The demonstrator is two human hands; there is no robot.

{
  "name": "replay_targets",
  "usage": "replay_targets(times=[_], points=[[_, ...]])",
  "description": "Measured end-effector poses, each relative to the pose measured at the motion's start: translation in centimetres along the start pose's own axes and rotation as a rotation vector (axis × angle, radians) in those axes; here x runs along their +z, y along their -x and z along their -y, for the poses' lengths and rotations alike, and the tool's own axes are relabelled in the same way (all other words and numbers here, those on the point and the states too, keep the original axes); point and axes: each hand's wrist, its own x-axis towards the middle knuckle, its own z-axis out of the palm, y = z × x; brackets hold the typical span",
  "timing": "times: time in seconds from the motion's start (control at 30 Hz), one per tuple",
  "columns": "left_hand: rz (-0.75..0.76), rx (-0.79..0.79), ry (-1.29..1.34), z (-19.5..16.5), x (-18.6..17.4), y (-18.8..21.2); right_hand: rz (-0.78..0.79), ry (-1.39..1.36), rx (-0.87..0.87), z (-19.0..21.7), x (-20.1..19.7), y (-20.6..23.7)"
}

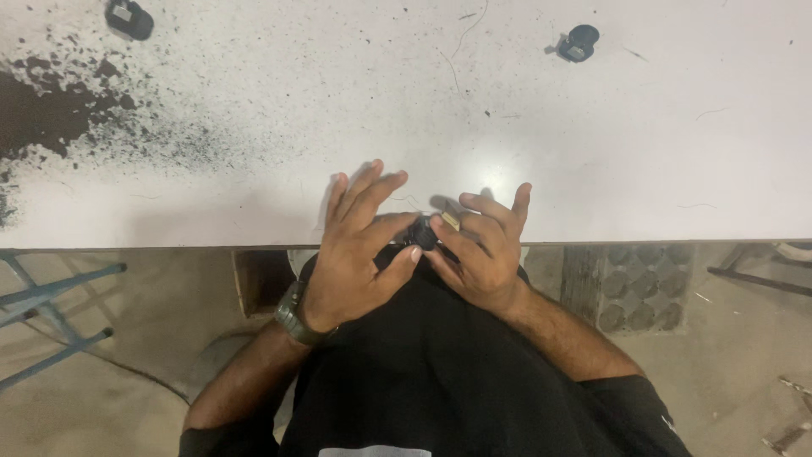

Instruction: The person sits at a white workbench and assembles small black plastic housings by hand, pressing small light-colored inserts into each housing. They work on one unit at a time and place finished assemblies in a growing pile on the table.

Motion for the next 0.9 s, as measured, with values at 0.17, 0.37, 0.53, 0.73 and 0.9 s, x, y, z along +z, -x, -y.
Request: replay_targets(times=[0.17,0.37,0.53,0.73,0.9], points=[[-0.024,-0.004,0.084,0.7,0.2,0.2,0.051,0.007,0.021,-0.2,0.3,0.0],[-0.156,-0.120,0.189,1.3,-1.2,0.1,0.076,0.003,0.094,0.0,0.5,-0.4],[-0.030,-0.047,-0.025,0.8,0.9,-0.5,0.097,0.032,0.051,0.3,0.4,-1.0],[-0.029,-0.138,0.353,1.6,-0.4,-0.3,0.119,0.009,0.122,0.6,-0.1,-1.4],[-0.041,-0.056,0.100,1.4,-0.9,-0.5,0.119,-0.006,0.148,0.6,0.1,-1.6]])
